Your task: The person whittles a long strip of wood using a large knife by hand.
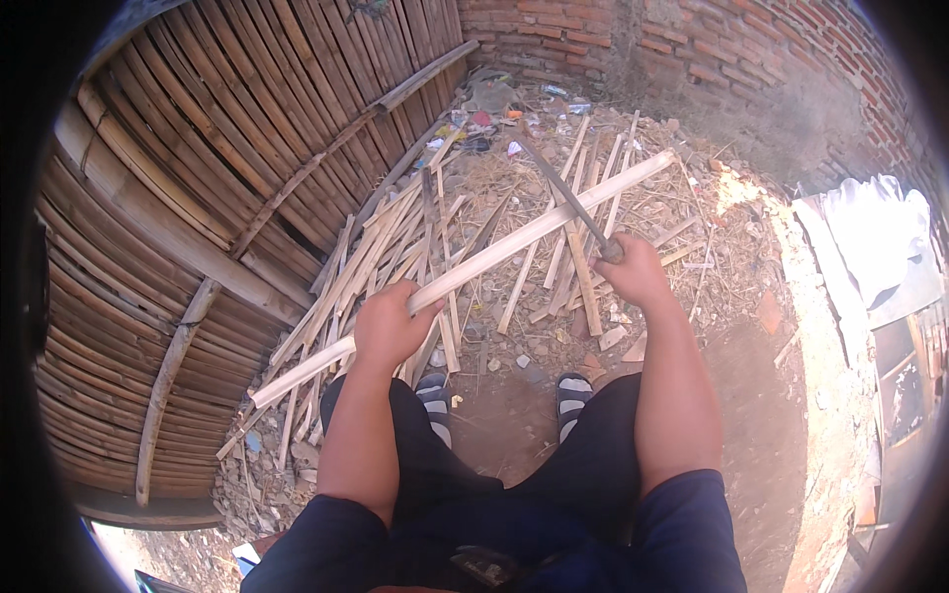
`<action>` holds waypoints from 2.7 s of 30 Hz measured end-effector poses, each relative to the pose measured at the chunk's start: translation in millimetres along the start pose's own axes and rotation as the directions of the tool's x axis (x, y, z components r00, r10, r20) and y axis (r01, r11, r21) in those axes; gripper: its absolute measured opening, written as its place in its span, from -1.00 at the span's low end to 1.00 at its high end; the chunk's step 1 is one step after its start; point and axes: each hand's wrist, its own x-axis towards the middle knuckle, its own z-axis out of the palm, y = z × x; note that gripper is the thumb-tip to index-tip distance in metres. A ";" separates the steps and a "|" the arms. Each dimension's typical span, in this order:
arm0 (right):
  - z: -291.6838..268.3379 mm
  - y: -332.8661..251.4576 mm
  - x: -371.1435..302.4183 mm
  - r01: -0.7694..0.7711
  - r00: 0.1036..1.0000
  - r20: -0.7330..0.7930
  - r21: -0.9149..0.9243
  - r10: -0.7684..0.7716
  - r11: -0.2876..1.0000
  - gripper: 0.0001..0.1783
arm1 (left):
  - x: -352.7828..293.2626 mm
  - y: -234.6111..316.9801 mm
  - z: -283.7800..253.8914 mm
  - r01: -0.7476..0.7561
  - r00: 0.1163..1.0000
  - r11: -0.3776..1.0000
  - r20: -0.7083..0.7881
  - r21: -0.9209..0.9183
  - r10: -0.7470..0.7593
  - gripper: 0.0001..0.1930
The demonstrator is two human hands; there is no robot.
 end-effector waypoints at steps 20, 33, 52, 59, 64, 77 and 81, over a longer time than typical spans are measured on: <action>-1.3 -7.1 -2.7 -0.035 0.997 0.061 -0.060 0.039 0.998 -0.57 | 0.9 1.2 -2.3 0.019 1.000 1.000 0.022 0.008 -0.020 -0.61; 14.9 -27.7 -9.1 0.268 0.947 0.191 -0.029 -0.258 0.963 -0.59 | -0.6 -10.4 3.7 -0.033 0.999 0.999 0.013 -0.004 0.033 -0.56; 19.8 -39.5 -14.8 0.322 0.906 0.310 -0.058 -0.289 0.945 -0.62 | -0.8 -2.7 -0.1 0.010 0.996 0.999 0.090 0.037 -0.013 -0.57; 3.6 -7.5 -5.6 0.064 0.993 0.100 -0.041 -0.059 0.997 -0.57 | -0.7 1.5 -0.4 -0.006 0.997 1.000 0.077 0.030 0.004 -0.57; 8.4 -14.8 -7.1 0.101 0.987 0.134 -0.067 -0.092 0.993 -0.53 | -0.6 1.6 -2.1 0.008 0.997 0.998 0.081 0.063 -0.013 -0.58; 10.5 -31.1 -8.3 0.199 0.939 0.309 -0.136 -0.149 0.971 -0.47 | -1.8 0.1 3.6 -0.011 0.997 1.000 0.078 0.024 0.010 -0.59; 8.8 -21.9 -7.9 0.152 0.965 0.232 -0.123 -0.120 0.981 -0.47 | -1.4 4.5 0.4 -0.026 0.993 0.997 0.121 0.069 0.018 -0.57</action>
